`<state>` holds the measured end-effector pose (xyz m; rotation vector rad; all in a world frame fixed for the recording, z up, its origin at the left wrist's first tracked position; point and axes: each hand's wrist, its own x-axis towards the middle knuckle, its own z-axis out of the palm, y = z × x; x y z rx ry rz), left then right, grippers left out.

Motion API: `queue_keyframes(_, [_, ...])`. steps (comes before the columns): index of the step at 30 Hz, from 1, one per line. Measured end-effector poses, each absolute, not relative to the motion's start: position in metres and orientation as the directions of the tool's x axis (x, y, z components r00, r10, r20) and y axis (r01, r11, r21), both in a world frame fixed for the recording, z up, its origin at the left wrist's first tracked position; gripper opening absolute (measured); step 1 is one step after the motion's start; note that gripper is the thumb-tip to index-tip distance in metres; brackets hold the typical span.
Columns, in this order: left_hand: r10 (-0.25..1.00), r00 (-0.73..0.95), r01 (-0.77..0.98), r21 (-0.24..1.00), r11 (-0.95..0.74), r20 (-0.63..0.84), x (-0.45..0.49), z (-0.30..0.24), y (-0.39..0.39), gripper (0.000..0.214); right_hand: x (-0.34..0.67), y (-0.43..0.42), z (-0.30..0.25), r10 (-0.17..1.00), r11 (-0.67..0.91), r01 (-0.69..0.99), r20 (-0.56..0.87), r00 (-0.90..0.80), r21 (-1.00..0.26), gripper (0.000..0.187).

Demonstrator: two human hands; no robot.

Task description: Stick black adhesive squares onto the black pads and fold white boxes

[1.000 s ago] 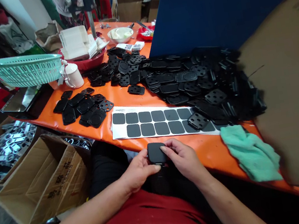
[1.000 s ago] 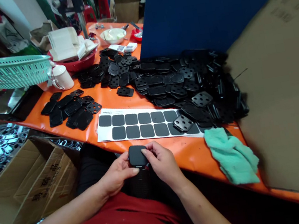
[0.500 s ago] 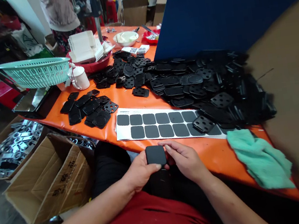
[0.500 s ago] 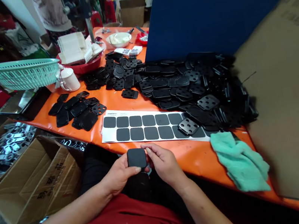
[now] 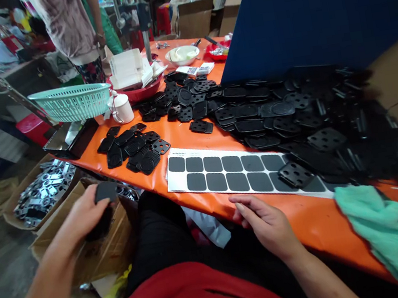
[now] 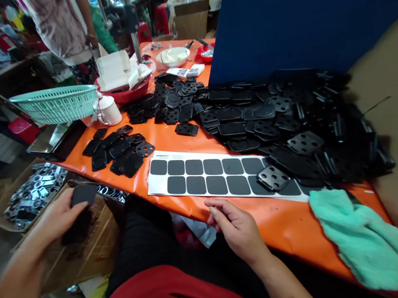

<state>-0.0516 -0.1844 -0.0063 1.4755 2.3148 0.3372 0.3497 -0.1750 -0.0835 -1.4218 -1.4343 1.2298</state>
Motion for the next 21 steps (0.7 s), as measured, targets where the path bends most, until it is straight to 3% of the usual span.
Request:
queue_keyframes(2, [0.866,-0.467,0.874,0.059,0.483,-0.177,-0.078,-0.002,-0.191,0.044,0.349,-0.175,-0.084,0.99,-0.08,0.266,-0.107,-0.088,-0.961,0.031])
queue_keyframes(4, [0.893,-0.441,0.896,-0.089,0.434,-0.088,-0.077,-0.007,-0.194,0.045,0.349,-0.174,-0.084,0.991,-0.077,0.269,-0.103,-0.085,-0.96,0.031])
queue_keyframes(7, [0.982,-0.122,0.992,-0.005,0.124,0.141,-0.034,-0.024,-0.189,0.035,0.348,-0.174,-0.084,0.99,-0.079,0.278,-0.108,-0.088,-0.957,0.031])
queue_keyframes(10, [0.931,0.181,0.964,0.129,-0.231,0.316,0.023,-0.042,-0.173,0.027,0.349,-0.174,-0.083,0.989,-0.087,0.292,-0.119,-0.093,-0.953,0.032])
queue_keyframes(12, [0.886,0.303,0.912,0.163,-0.377,0.351,0.05,-0.051,-0.161,0.028,0.349,-0.174,-0.082,0.988,-0.087,0.292,-0.119,-0.094,-0.952,0.033])
queue_keyframes(16, [0.847,0.432,0.828,0.237,-0.509,0.31,0.074,-0.059,-0.144,0.026,0.348,-0.175,-0.081,0.991,-0.077,0.285,-0.104,-0.079,-0.955,0.034])
queue_keyframes(21, [0.843,0.462,0.788,0.309,-0.533,0.276,0.075,-0.058,-0.134,0.025,0.349,-0.176,-0.083,0.992,-0.08,0.267,-0.102,-0.07,-0.96,0.035])
